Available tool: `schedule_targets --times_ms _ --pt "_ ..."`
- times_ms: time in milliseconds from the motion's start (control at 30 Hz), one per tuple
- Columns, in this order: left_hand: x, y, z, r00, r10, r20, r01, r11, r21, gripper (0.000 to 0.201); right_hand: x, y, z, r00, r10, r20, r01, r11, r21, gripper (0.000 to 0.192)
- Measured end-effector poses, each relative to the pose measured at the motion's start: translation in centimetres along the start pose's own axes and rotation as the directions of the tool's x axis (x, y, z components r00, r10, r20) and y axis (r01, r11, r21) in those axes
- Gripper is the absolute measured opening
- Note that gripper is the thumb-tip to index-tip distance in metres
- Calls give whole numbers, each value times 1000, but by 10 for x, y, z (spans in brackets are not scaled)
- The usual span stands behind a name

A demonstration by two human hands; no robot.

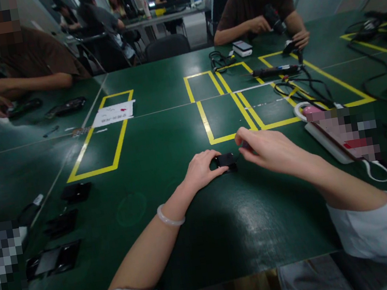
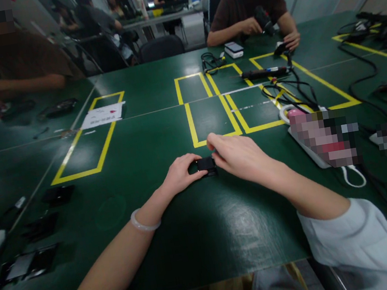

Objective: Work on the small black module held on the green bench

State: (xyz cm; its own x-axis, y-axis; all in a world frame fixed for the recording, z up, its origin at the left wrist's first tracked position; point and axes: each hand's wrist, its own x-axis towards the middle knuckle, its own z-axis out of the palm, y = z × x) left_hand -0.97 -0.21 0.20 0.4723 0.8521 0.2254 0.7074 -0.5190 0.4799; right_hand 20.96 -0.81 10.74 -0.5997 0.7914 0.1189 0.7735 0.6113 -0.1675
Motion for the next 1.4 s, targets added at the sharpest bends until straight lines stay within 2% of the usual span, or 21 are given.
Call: schedule_targets --times_ms 233,433,667,900,1100,1400 --pt "0 0 0 1000 -2 -4 2 1000 17 39 1 -1 0 1000 21 -6 -21 996 -82 18" --pt "0 -1 1 1000 -4 2 4 1000 18 40 0 -2 1 1000 22 -19 -23 998 -50 16" --pt "0 -1 0 1000 -3 3 3 1000 18 39 1 0 1 999 15 -36 -18 994 -108 17" --pt "0 0 -1 1000 -6 0 6 1000 8 37 -1 -3 2 998 -26 -52 23 998 -67 13" --pt "0 0 0 1000 -6 -7 6 1000 10 38 0 0 1 1000 10 -15 -12 993 -119 18" --pt "1 1 -1 1000 -10 -7 10 1000 14 38 -2 -1 1 999 -10 -33 8 998 -55 15"
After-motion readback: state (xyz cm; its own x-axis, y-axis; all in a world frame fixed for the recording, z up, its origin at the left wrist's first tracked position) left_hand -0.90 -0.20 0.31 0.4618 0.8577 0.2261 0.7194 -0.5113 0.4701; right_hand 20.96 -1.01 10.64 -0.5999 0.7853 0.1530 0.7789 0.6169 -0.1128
